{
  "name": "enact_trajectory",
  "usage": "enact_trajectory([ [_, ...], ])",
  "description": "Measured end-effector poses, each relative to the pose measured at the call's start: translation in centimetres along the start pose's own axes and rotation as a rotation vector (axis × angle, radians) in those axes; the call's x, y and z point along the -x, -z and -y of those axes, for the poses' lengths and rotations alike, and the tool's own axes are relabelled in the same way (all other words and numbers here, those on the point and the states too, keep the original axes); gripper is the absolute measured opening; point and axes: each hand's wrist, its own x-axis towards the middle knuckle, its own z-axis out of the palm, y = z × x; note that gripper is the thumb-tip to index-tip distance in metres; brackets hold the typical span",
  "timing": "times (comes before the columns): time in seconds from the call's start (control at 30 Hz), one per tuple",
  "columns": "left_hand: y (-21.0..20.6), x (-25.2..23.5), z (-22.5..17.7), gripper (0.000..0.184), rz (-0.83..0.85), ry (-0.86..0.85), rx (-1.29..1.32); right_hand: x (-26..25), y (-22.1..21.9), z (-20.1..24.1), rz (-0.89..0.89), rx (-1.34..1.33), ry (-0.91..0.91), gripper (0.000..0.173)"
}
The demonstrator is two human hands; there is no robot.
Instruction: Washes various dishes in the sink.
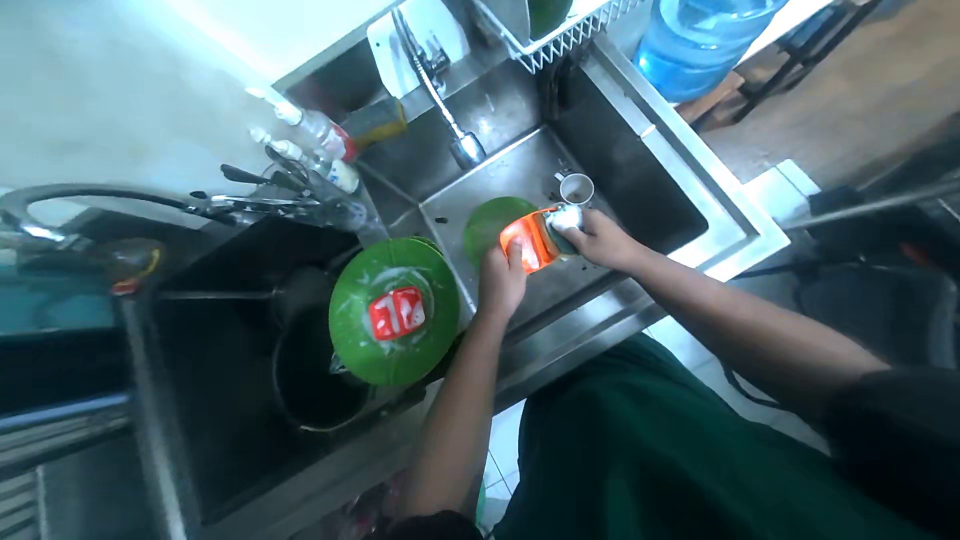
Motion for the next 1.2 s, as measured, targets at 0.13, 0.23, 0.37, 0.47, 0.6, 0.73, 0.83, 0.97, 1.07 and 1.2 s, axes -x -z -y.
enact_trajectory([
  [0.13, -1.9, 0.4, -0.2, 0.045, -0.275, -0.013, 0.084, 1.0, -2.4, 1.8, 0.081, -0.364, -0.274, 0.042],
  [0.23, -1.1, 0.5, -0.4, 0.043, -0.195, -0.006, 0.081, 0.8, -2.8, 1.8, 0.007, -0.369, -0.227, 0.028],
  [0.37, 0.2, 0.5, 0.3, 0.037, -0.059, -0.014, -0.008, 0.4, -2.5, 0.8, -0.002, -0.136, -0.145, 0.022],
  [0.47, 0.7, 0.3, 1.4, 0.035, 0.010, -0.038, -0.048, 0.4, -2.8, 0.4, 0.008, -0.013, -0.103, 0.023],
  [0.6, 2.4, 0.3, 1.7, 0.034, 0.088, -0.081, -0.114, -0.5, -2.8, -1.4, 0.042, 0.112, 0.047, 0.027],
  [0.73, 4.0, 0.0, 1.0, 0.033, 0.198, -0.108, -0.242, -1.1, -2.3, -1.0, 0.062, 0.187, 0.157, 0.036],
  [0.83, 4.3, -0.6, 1.2, 0.032, 0.310, -0.127, -0.310, -1.5, -1.5, 0.3, 0.103, 0.320, 0.280, 0.033],
  [0.97, 4.4, -0.4, 0.6, 0.034, 0.336, -0.087, -0.319, -2.3, -0.4, 1.2, 0.252, 0.561, 0.431, 0.031],
  [1.07, 3.8, 0.1, 0.1, 0.041, 0.209, -0.121, -0.296, -3.1, 0.3, 1.1, 0.263, 0.671, 0.416, 0.030],
  [1.2, 1.5, 0.1, 0.3, 0.045, -0.114, -0.159, -0.175, -4.0, -0.8, 0.0, 0.027, 0.403, 0.315, 0.024],
])
